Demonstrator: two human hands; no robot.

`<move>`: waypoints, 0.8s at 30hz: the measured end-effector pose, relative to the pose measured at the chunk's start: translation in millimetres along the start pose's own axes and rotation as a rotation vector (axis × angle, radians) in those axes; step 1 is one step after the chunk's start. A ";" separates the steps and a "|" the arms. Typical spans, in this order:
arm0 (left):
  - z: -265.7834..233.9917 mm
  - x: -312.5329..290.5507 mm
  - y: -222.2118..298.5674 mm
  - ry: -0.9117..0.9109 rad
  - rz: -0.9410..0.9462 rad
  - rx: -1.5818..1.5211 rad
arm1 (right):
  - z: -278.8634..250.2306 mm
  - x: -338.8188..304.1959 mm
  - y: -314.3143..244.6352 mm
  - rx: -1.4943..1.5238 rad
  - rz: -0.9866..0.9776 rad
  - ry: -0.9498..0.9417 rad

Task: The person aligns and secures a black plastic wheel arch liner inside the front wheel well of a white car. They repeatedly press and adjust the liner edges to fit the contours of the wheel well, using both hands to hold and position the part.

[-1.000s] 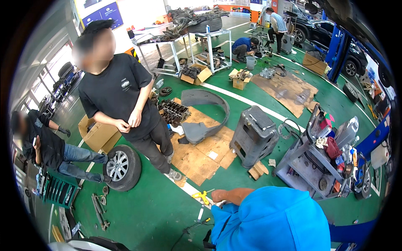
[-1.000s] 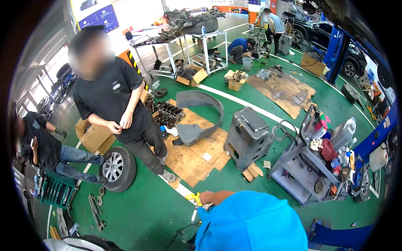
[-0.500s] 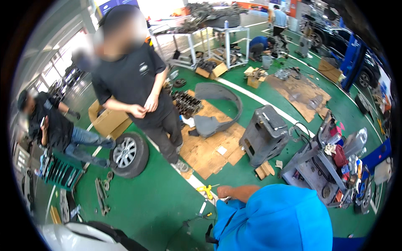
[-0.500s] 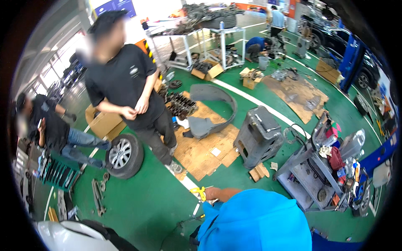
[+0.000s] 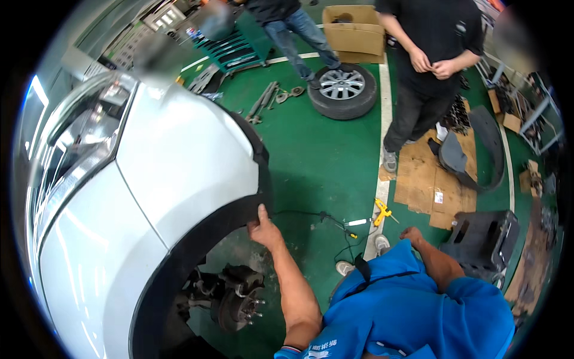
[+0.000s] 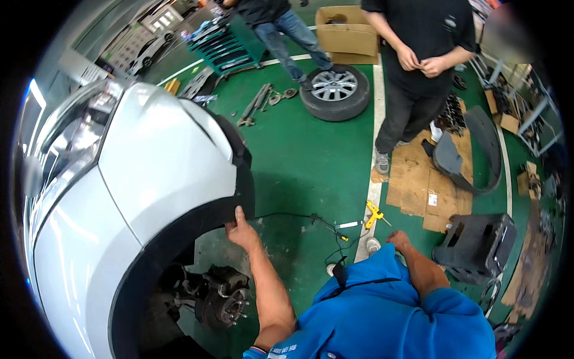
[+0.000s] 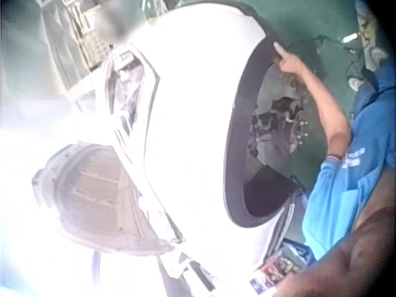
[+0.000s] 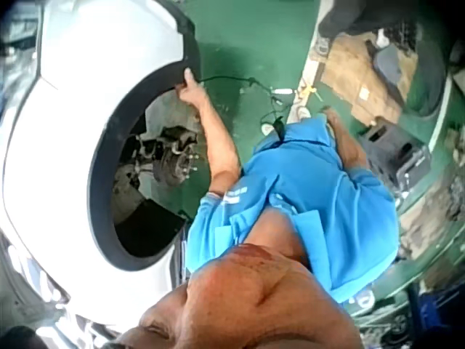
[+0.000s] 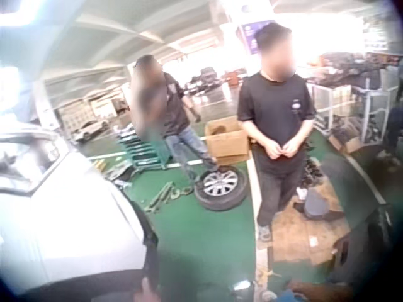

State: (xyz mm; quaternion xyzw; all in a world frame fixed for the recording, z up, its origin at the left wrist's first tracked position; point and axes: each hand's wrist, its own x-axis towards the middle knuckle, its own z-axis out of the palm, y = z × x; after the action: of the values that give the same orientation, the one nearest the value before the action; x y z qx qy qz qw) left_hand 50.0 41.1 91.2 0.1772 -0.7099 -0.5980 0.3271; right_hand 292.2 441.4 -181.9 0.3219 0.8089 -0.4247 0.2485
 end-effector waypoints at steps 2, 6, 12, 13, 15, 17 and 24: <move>2.6 2.8 -4.3 -0.031 0.078 -0.217 | 1.9 2.6 -1.3 -0.012 -0.002 0.023; 4.8 0.9 -5.1 -0.052 0.054 -0.250 | 3.8 14.6 5.5 -0.018 -0.056 0.050; 1.3 4.3 -9.4 -0.048 0.043 -0.239 | 3.9 19.2 2.0 -0.029 -0.031 0.007; 2.1 3.6 -8.7 -0.041 0.018 -0.196 | 3.3 18.4 2.4 0.046 -0.044 0.010; 4.7 7.1 -15.2 -0.044 0.040 -0.255 | 7.0 25.5 14.0 0.150 -0.039 0.023; 2.4 8.3 -13.5 -0.039 0.059 -0.209 | 11.6 29.9 13.6 0.219 -0.017 0.009; -2.9 7.8 -20.5 -0.068 0.033 -0.242 | 4.5 38.2 14.8 -0.010 -0.291 0.033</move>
State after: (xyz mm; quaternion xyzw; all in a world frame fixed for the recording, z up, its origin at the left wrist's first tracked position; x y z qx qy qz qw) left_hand 43.5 29.5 73.6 0.1043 -0.6459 -0.6797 0.3315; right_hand 278.1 455.9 -217.8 0.2071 0.8530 -0.4469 0.1726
